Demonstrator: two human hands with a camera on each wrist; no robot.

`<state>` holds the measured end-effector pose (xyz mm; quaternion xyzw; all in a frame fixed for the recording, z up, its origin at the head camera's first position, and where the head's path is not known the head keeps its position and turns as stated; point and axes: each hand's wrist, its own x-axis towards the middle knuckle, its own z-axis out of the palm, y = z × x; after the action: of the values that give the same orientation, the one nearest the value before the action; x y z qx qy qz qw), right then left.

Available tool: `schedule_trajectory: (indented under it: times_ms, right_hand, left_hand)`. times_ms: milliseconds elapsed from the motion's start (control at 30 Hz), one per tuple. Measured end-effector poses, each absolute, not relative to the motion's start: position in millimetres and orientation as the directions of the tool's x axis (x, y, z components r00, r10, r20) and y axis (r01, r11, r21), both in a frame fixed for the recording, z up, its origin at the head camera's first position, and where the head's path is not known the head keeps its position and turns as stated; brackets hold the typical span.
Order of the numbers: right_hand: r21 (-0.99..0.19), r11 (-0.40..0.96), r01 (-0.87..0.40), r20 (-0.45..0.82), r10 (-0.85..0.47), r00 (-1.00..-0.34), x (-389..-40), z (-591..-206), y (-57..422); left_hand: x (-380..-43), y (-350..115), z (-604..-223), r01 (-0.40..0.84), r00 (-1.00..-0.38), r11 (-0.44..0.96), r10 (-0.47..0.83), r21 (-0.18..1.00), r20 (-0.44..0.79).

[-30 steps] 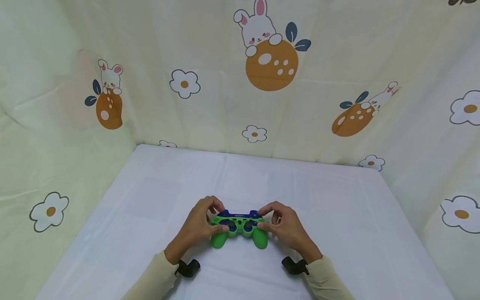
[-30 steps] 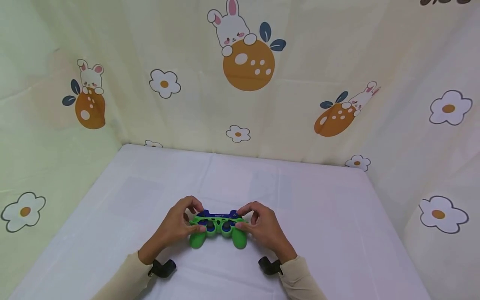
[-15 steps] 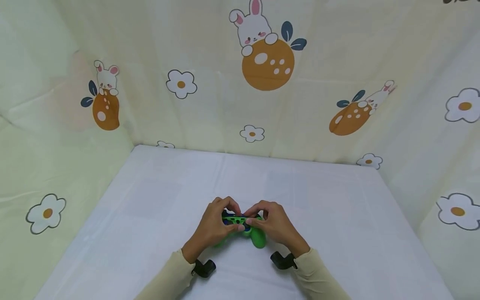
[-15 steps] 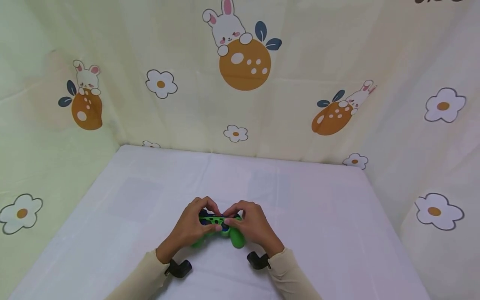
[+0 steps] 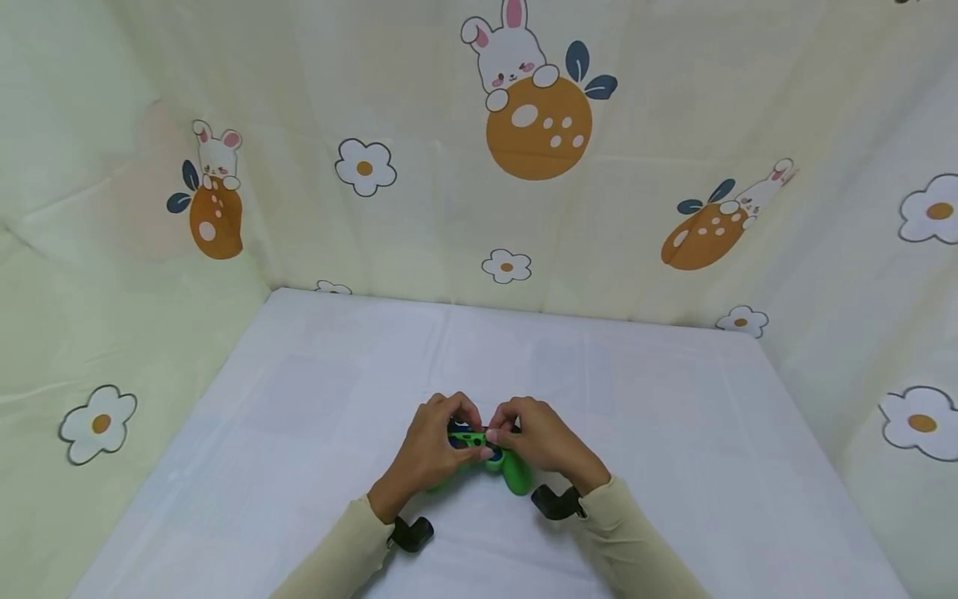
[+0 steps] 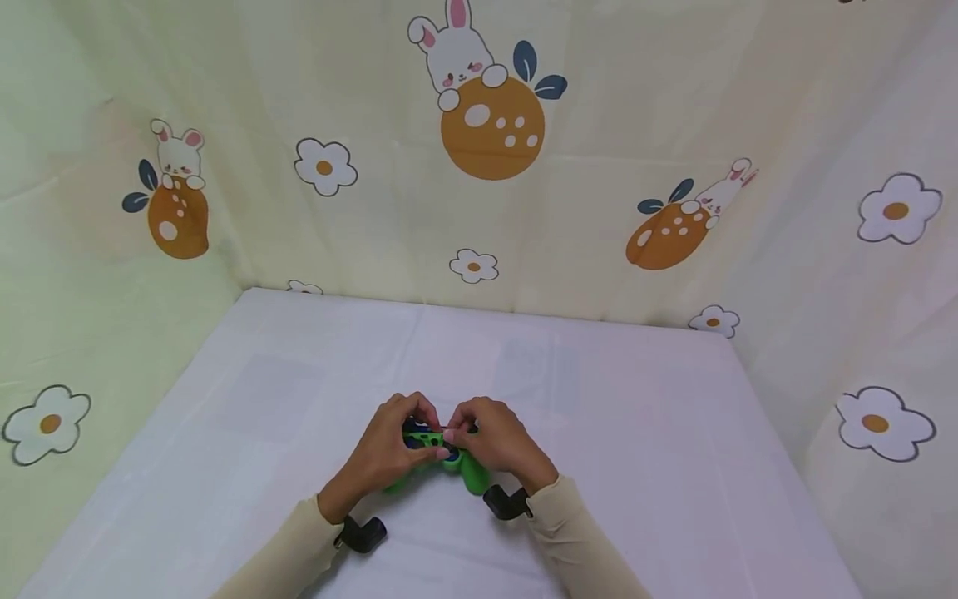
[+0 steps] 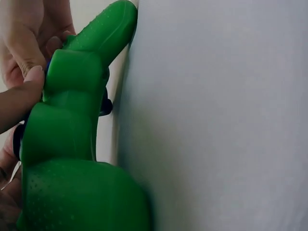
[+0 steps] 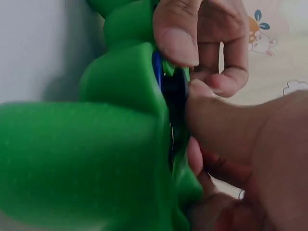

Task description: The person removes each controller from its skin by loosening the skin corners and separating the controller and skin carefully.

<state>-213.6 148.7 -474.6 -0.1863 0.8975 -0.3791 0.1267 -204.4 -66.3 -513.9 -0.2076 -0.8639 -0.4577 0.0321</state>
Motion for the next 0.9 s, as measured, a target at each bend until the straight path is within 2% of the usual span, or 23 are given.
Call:
schedule_trajectory:
  times_ms: [200, 400, 500, 667, 900]
  right_hand:
    - [-0.724, 0.67, -0.165, -0.158, -0.394, -0.906, -210, -469, 142]
    - [-0.774, 0.631, -0.045, -0.23, -0.347, -0.909, -206, -464, 141]
    - [-0.804, 0.595, -0.024, -0.236, -0.356, -0.904, -203, -465, 144]
    - [-0.819, 0.56, -0.122, -0.151, -0.416, -0.897, -196, -472, 152]
    - [-0.729, 0.604, -0.323, 0.041, -0.433, -0.901, -183, -477, 157]
  left_hand:
    - [-204, -65, -515, 0.4, -0.908, 0.518, 0.337, 0.756, 0.249]
    - [-205, -66, -516, 0.481, -0.872, 0.547, 0.377, 0.685, 0.312]
    - [-205, -66, -517, 0.497, -0.864, 0.549, 0.389, 0.672, 0.321]
    - [-206, -67, -518, 0.505, -0.86, 0.553, 0.386, 0.662, 0.334]
    - [-204, -68, -518, 0.518, -0.854, 0.566, 0.379, 0.641, 0.355]
